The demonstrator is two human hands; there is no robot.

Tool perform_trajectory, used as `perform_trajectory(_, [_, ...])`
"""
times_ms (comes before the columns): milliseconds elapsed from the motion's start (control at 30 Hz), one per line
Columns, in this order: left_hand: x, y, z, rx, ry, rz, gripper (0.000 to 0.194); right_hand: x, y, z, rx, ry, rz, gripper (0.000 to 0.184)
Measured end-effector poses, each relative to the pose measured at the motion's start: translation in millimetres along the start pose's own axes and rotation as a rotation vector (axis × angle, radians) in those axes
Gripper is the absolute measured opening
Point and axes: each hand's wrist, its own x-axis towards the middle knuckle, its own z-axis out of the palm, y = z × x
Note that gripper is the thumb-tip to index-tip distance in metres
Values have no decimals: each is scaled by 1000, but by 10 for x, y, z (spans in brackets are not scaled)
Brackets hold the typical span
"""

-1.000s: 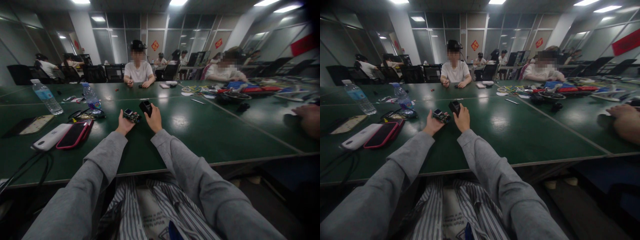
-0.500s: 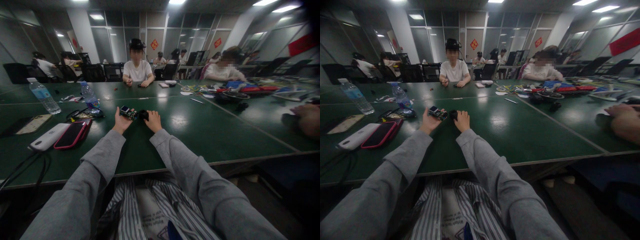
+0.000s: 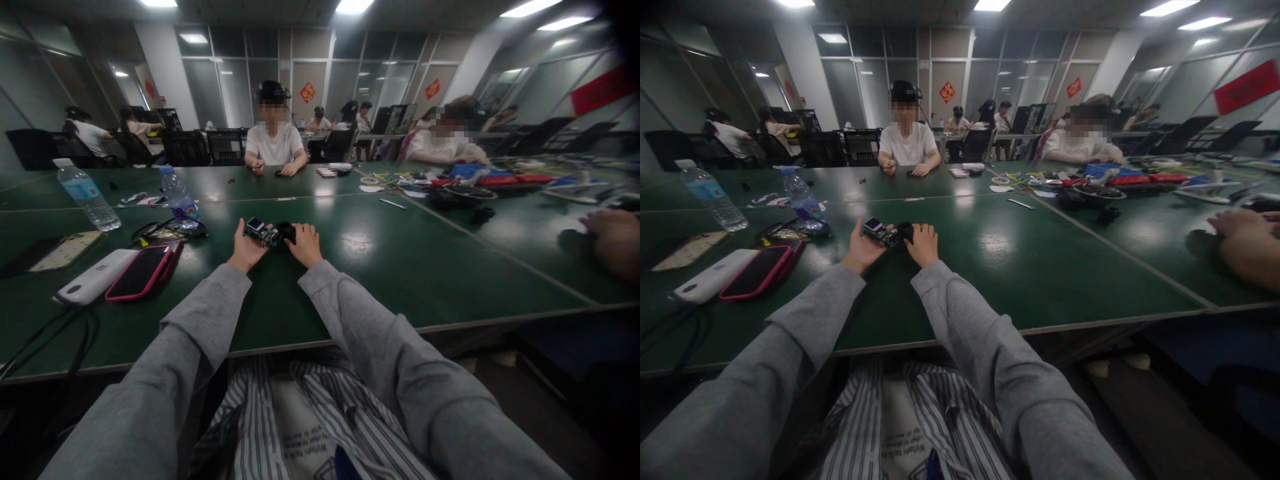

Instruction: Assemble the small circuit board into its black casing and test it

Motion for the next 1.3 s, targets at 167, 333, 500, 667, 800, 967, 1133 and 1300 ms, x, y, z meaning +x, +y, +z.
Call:
perform_trajectory(167, [-2,1,3,4,2,-11,55,0,-1,0,13,-9,4,48])
perform_trajectory(333, [8,-10,-16,15,-8,-9,54,0,2,5,18,-17,2,48])
perform_trajectory(500, [-4,-24,-11,27,-9,-23,57,8,9,19,3,-28,0,48])
perform_trajectory(667, [-4,-32,-11,35,-3,-26,55,5,14,16,1,-36,-7,48])
perform_trajectory(800, [19,-29,-37,38,-13,-30,56,-4,9,-3,4,-34,-8,47])
perform_trajectory(967, [41,-29,-56,27,-10,-31,56,-6,5,-25,7,-50,-4,47])
perform_trajectory(1133, [36,-34,-43,23,11,-33,55,-8,15,-24,6,-50,-15,49])
perform_trajectory(1300, [26,-30,-38,31,19,-40,52,-2,25,-15,14,-52,-18,47])
